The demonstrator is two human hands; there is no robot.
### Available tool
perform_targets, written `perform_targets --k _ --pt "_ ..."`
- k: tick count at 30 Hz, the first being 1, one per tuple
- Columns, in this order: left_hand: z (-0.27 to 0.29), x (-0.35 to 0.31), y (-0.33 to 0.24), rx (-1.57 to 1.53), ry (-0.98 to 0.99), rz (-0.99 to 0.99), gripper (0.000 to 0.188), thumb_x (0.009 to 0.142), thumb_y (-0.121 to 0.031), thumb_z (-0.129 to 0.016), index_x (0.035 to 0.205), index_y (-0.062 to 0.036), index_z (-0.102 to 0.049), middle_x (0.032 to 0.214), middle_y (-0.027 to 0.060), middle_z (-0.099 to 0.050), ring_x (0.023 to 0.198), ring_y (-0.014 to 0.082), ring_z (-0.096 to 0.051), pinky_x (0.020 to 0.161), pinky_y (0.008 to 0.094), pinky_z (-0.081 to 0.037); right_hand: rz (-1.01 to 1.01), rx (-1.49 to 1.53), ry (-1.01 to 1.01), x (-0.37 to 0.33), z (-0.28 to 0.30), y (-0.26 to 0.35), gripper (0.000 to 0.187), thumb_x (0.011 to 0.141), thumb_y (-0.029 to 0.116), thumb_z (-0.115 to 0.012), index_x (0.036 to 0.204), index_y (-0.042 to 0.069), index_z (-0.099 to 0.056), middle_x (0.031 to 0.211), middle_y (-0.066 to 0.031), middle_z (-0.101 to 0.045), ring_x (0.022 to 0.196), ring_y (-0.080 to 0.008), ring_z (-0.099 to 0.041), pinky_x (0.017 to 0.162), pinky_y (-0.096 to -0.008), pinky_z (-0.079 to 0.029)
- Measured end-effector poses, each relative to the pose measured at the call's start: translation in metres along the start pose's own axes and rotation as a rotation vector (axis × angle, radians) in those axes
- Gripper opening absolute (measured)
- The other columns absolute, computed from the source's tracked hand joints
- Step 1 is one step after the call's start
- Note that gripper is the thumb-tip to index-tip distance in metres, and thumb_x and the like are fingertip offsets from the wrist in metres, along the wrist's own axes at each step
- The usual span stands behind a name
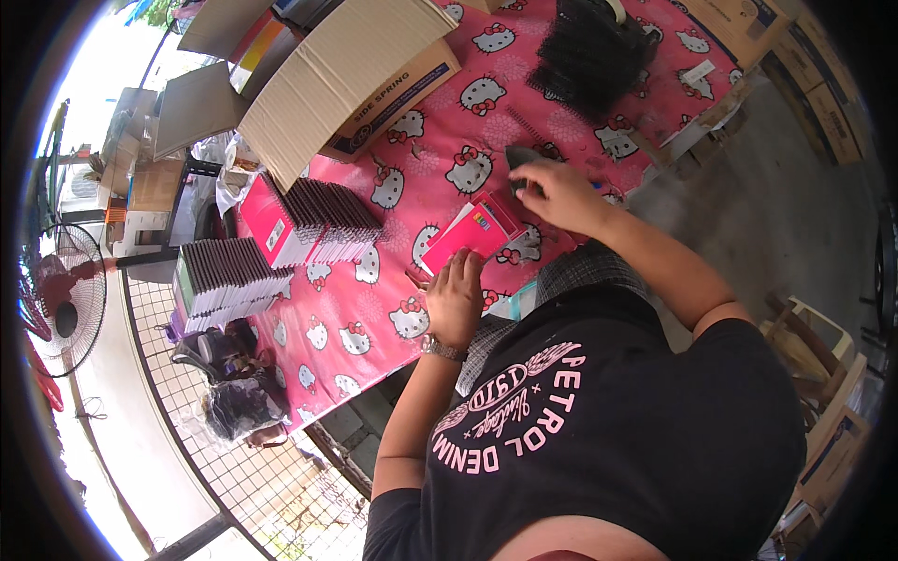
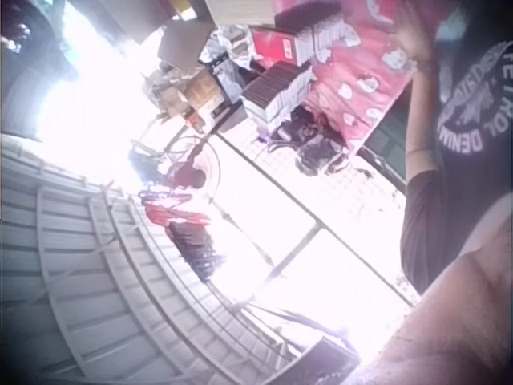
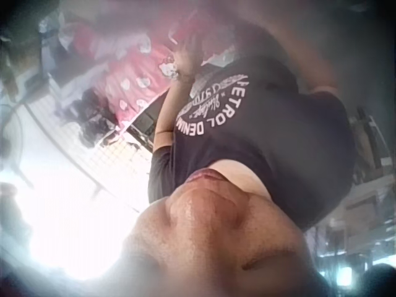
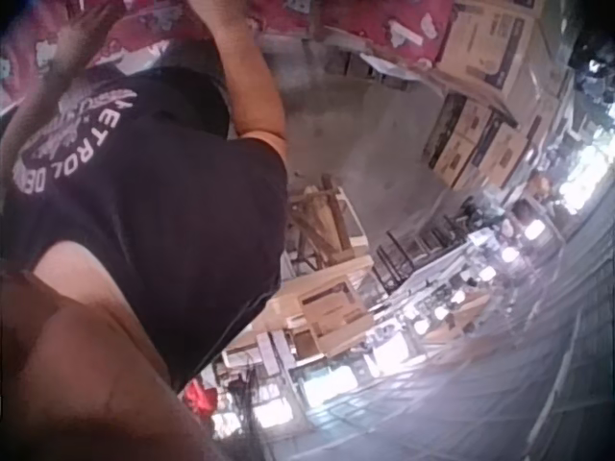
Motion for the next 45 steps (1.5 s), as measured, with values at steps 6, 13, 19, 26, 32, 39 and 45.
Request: perform_targets --k 6,13,19,26,32,39,45 --pt "0.003 0.011 0.008 -0.062 0.132 0.029 0.034 0.084 -0.017 -0.069 0.115 -0.009 -0.059 0.105 0.009 -0.068 0.08 0.0273 -0.069 0.066 0.0392 -0.057 -0.08 0.203 0.051 -0.006 -0.027 -0.004 0.018 0.087 0.013 -0.066 0.097 -0.002 -0.068 0.085 -0.0163 -0.07 0.077 -0.025 -0.069 0.071 -0.0353 -0.053" --pt "0.013 0.023 0.023 -0.275 0.272 0.119 0.037 0.082 -0.017 -0.072 0.117 -0.013 -0.062 0.097 0.008 -0.07 0.079 0.0286 -0.07 0.067 0.0394 -0.055 -0.215 0.27 0.102 -0.013 -0.029 -0.017 0.02 0.091 0.013 -0.066 0.104 -0.003 -0.067 0.085 -0.01 -0.07 0.077 -0.0128 -0.065 0.071 -0.0291 -0.051" --pt "0.007 0.024 0.021 -0.177 0.335 0.118 0.039 0.081 -0.018 -0.074 0.118 -0.013 -0.063 0.096 0.0087 -0.071 0.077 0.0275 -0.07 0.066 0.0375 -0.055 -0.196 0.266 0.093 -0.012 -0.03 -0.012 0.022 0.091 0.016 -0.067 0.103 -0.002 -0.067 0.084 -0.0116 -0.07 0.076 -0.0149 -0.065 0.07 -0.0301 -0.051" --pt "0.01 0.031 0.035 -0.317 0.363 0.102 0.041 0.078 -0.02 -0.076 0.117 -0.0126 -0.066 0.092 0.0109 -0.072 0.076 0.0259 -0.07 0.068 0.037 -0.055 -0.235 0.31 0.132 -0.012 -0.033 -0.016 0.023 0.093 0.016 -0.064 0.107 -0.003 -0.066 0.086 -0.009 -0.069 0.079 -0.0098 -0.063 0.073 -0.0276 -0.05" --pt "0.008 0.034 0.033 -0.288 0.289 0.065 0.032 0.082 -0.016 -0.071 0.114 -0.0122 -0.066 0.087 0.0137 -0.071 0.076 0.0315 -0.07 0.066 0.0399 -0.055 -0.267 0.387 0.097 -0.015 -0.044 -0.026 0.027 0.089 0.022 -0.066 0.102 -0.001 -0.069 0.085 -0.0167 -0.07 0.08 -0.0243 -0.07 0.074 -0.0352 -0.053" --pt "0.01 0.026 0.046 -0.343 0.099 0.213 0.018 0.087 -0.016 -0.066 0.104 -0.0105 -0.063 0.072 0.0174 -0.064 0.067 0.0368 -0.066 0.058 0.0448 -0.049 -0.091 0.081 0.023 -0.034 -0.062 0.006 0.033 0.081 0.014 -0.063 0.11 -0.002 -0.069 0.107 -0.0184 -0.063 0.091 -0.0369 -0.066 0.082 -0.0425 -0.053" --pt "0.012 0.021 0.046 -0.321 0.097 0.252 0.017 0.088 -0.014 -0.063 0.104 -0.0088 -0.058 0.079 0.0154 -0.066 0.07 0.038 -0.066 0.057 0.0483 -0.051 -0.049 -0.102 0.02 -0.031 -0.057 0.038 0.027 0.08 0.017 -0.065 0.101 0.0 -0.068 0.112 -0.0143 -0.056 0.091 -0.0342 -0.066 0.08 -0.0451 -0.054"
Point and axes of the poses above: each hand's wrist, its own x-axis towards the middle knuckle, its own z-axis out of the back of the hand, y = z × x, the point moved 5 cm from there along x, towards the middle knuckle
